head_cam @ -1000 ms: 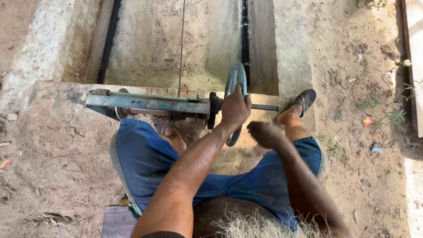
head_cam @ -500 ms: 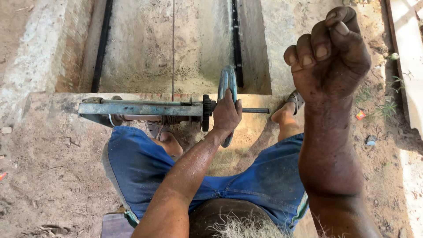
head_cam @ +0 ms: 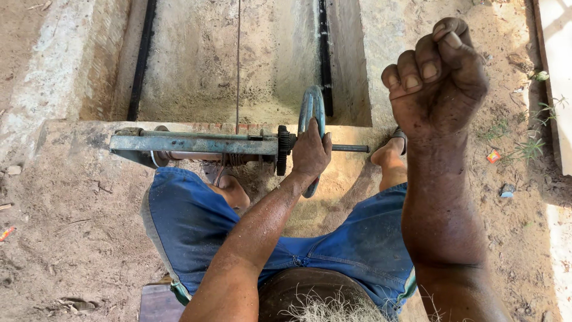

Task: The person sits on the ground and turns a hand-cranked wheel attached to a metal frame, likely a manual winch or grinder. The person maintains a steady rotation of the wheel with both hands while seated.

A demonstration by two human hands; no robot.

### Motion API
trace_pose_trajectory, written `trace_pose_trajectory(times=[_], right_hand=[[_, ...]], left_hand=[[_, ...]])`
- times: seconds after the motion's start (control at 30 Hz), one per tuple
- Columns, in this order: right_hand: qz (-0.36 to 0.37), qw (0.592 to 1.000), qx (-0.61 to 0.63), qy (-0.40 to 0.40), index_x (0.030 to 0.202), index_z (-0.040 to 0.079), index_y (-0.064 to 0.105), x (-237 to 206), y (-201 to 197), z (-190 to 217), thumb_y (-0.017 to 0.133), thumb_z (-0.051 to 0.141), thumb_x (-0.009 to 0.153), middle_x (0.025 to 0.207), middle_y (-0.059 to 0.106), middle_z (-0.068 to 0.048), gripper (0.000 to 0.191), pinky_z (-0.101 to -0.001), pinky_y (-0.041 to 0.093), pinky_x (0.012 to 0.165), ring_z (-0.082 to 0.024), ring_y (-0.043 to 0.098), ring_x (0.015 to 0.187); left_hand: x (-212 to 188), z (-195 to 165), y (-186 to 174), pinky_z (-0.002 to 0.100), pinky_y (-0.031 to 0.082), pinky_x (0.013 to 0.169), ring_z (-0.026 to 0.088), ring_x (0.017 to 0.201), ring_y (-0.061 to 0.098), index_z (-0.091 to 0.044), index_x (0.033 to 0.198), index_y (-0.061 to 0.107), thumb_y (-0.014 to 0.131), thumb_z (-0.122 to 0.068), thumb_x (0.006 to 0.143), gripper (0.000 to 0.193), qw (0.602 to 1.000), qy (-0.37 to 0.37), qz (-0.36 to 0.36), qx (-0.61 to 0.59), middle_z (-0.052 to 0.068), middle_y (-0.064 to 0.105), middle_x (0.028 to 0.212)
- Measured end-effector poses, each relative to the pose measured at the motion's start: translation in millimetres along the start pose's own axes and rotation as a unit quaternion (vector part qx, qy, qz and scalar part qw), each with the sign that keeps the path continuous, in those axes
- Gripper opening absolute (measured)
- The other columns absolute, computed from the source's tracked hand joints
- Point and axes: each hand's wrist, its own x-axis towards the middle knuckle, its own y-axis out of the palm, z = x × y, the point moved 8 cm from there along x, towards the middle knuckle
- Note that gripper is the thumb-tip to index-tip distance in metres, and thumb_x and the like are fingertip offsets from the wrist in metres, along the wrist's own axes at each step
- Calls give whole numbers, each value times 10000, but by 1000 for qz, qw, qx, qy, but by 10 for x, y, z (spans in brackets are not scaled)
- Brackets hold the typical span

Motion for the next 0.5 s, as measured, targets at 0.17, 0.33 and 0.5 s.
trace_pose_trajectory(times=[0.17, 0.33, 0.5], right_hand=[[7, 1000, -1, -6, 1125, 14, 676, -2, -20, -173, 547, 101, 1148, 746, 694, -87, 157, -390, 628, 742, -192, 722, 666], [-25, 1000, -5, 9, 1043, 18, 684, -13, -91, -332, 616, 83, 1096, 734, 695, -92, 108, -400, 632, 728, -201, 729, 675], [-118, 991, -58, 32, 1019, 37, 685, -118, -313, -652, 662, 27, 1038, 776, 695, -90, 32, -441, 630, 721, -223, 698, 673]], left_hand=[[2, 7, -1, 462, 624, 777, 386, 956, 694, 134, 1485, 330, 474, -341, 1084, 638, 1000, 16, -14, 10, 312, 634, 1157], [6, 63, 93, 431, 633, 741, 336, 964, 704, 134, 1505, 298, 447, -356, 1084, 663, 999, -18, 35, -10, 280, 635, 1116], [7, 71, 106, 430, 635, 740, 323, 940, 709, 133, 1504, 299, 440, -356, 1086, 658, 999, -28, 42, -13, 269, 641, 1100]])
